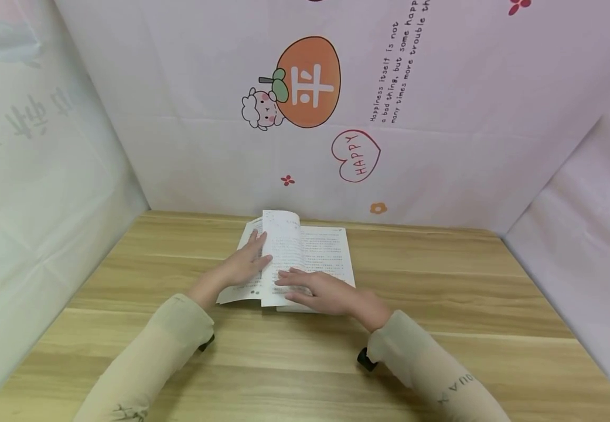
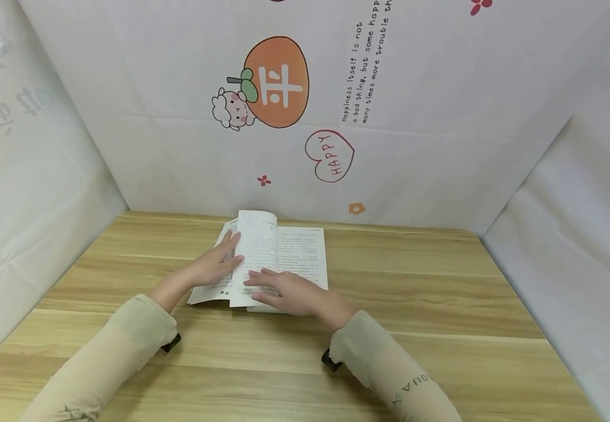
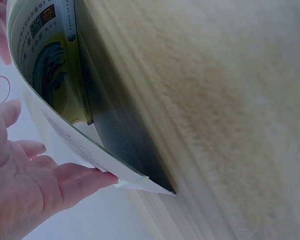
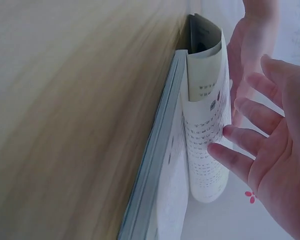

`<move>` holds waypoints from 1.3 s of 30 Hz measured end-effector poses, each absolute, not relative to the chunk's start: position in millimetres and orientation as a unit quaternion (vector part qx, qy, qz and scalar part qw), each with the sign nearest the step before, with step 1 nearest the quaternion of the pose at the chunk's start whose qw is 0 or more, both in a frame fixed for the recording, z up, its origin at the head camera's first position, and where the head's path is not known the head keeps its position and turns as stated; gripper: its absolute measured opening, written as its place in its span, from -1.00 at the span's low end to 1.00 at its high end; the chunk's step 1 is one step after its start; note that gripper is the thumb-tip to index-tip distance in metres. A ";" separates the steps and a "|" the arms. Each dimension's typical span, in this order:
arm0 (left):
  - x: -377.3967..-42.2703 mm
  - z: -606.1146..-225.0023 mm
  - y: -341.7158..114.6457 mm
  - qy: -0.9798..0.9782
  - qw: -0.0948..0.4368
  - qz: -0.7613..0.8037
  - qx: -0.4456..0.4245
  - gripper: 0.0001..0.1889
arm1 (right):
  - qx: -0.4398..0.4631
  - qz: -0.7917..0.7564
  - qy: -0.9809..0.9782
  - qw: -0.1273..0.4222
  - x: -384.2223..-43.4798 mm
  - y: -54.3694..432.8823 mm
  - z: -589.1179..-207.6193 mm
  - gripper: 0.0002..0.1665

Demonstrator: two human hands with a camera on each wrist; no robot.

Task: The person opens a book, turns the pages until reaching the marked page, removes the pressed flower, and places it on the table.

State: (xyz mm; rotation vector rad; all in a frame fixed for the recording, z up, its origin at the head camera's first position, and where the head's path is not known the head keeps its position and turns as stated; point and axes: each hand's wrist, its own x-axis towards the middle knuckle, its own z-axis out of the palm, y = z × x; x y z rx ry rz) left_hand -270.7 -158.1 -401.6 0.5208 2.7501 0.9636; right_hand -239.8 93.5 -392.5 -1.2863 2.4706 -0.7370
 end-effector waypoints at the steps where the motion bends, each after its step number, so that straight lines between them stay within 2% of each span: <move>1: -270.8 -401.6 -158.3 0.925 0.090 0.324 0.176 -0.25 | -0.444 -0.251 0.851 0.129 -239.6 91.7 -391.6 -0.49; 25: -270.2 -399.5 -158.3 0.933 0.141 0.265 0.197 -0.40 | -0.480 -0.215 0.841 0.128 -234.0 62.5 -389.6 -0.55; 35: -270.9 -398.9 -160.8 0.939 0.153 0.250 0.178 -0.40 | -0.471 -0.225 0.844 0.121 -234.0 75.7 -389.2 -0.54; 39: -273.1 -398.3 -159.6 0.948 0.142 0.230 0.167 -0.38 | -0.453 -0.237 0.851 0.118 -235.5 89.4 -388.9 -0.54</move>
